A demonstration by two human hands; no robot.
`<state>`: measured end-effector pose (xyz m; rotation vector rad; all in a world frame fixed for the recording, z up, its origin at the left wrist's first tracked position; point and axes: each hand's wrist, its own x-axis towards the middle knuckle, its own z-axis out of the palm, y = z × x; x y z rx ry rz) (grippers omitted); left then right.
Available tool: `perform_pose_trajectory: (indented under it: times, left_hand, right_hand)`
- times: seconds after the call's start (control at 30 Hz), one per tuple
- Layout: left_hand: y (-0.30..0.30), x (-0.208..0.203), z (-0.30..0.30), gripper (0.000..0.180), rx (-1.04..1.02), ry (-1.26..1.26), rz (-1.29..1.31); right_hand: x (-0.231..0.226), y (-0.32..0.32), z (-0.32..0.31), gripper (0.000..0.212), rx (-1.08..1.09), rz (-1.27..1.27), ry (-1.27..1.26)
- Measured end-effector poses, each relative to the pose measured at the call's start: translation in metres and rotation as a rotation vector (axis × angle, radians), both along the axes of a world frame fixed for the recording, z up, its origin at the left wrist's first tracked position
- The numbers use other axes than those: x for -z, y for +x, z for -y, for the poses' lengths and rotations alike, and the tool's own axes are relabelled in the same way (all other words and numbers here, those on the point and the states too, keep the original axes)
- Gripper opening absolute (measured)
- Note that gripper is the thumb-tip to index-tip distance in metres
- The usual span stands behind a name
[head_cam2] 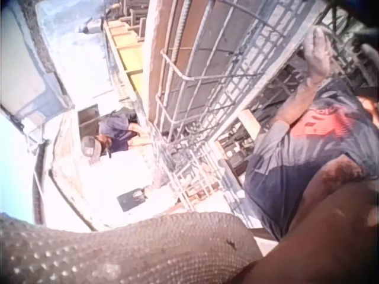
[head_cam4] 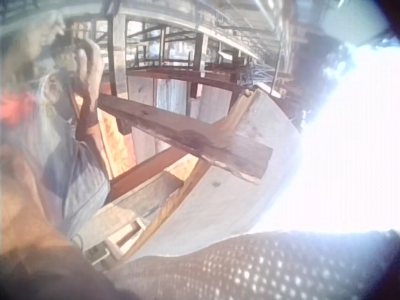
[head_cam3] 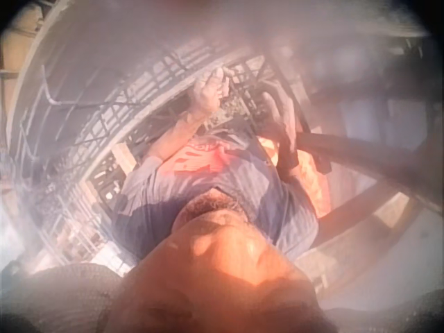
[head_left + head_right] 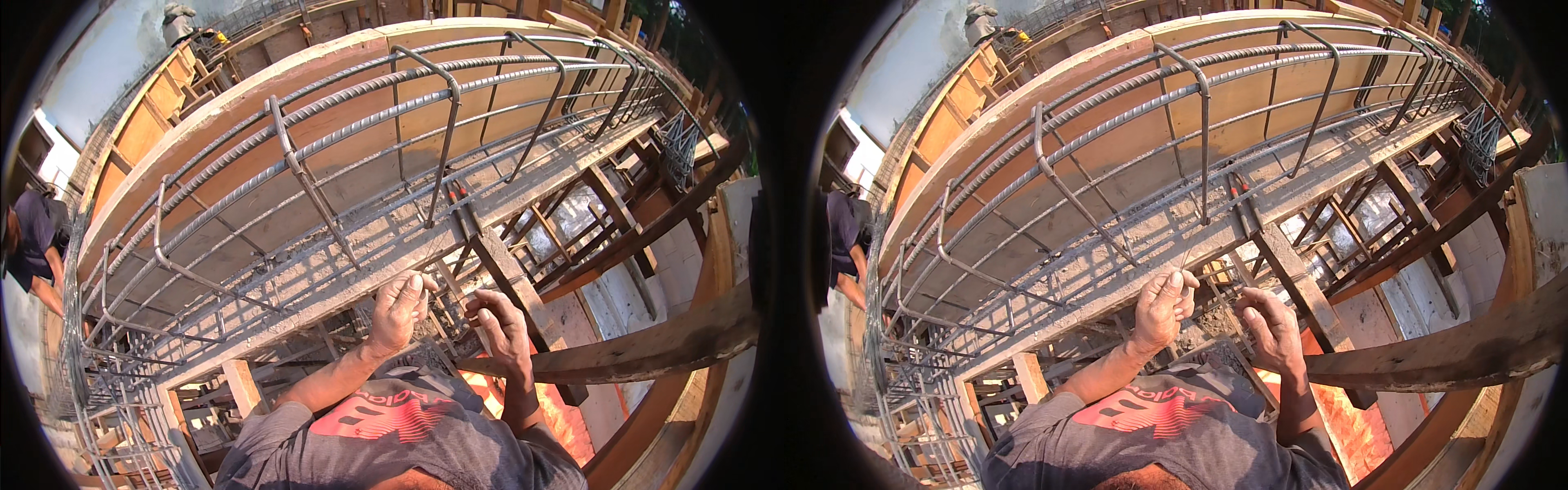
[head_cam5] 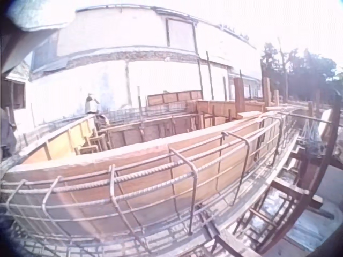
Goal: The person ties metal rebar together using a pair of pliers and wire, repeatedly twisting and cutting the wire at various intersection points along the structure.
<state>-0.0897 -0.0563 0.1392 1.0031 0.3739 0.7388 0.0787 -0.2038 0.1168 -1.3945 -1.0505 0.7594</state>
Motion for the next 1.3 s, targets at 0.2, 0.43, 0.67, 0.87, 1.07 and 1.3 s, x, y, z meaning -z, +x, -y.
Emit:
perform_pose_trajectory:
  times: [0.2, 0.43, 0.67, 0.87, 1.07, 1.3]
  left_hand:
    - [-0.006, -0.002, 0.022, 0.030, 0.073, 0.002, -0.037]
    - [-0.023, 0.005, 0.020, 0.033, 0.041, -0.065, -0.031]
    - [-0.031, 0.007, 0.016, 0.032, 0.027, -0.031, -0.015]
    - [-0.030, -0.005, 0.010, 0.030, 0.013, -0.061, -0.003]
    - [-0.036, -0.010, 0.002, 0.032, 0.089, -0.022, -0.041]
    - [-0.034, -0.032, -0.002, 0.033, 0.131, -0.032, -0.145]
  right_hand:
    - [-0.064, -0.040, -0.076, 0.067, 0.223, 0.374, 0.480]
    - [-0.058, -0.061, -0.095, 0.066, 0.238, 0.104, 0.536]
    - [-0.062, -0.052, -0.090, 0.050, 0.127, 0.347, 0.419]
    - [-0.055, -0.056, -0.092, 0.035, 0.073, 0.177, 0.489]
    - [-0.053, -0.061, -0.091, 0.042, -0.037, -0.102, 0.463]
    - [-0.039, -0.056, -0.094, 0.044, -0.084, -0.041, 0.398]
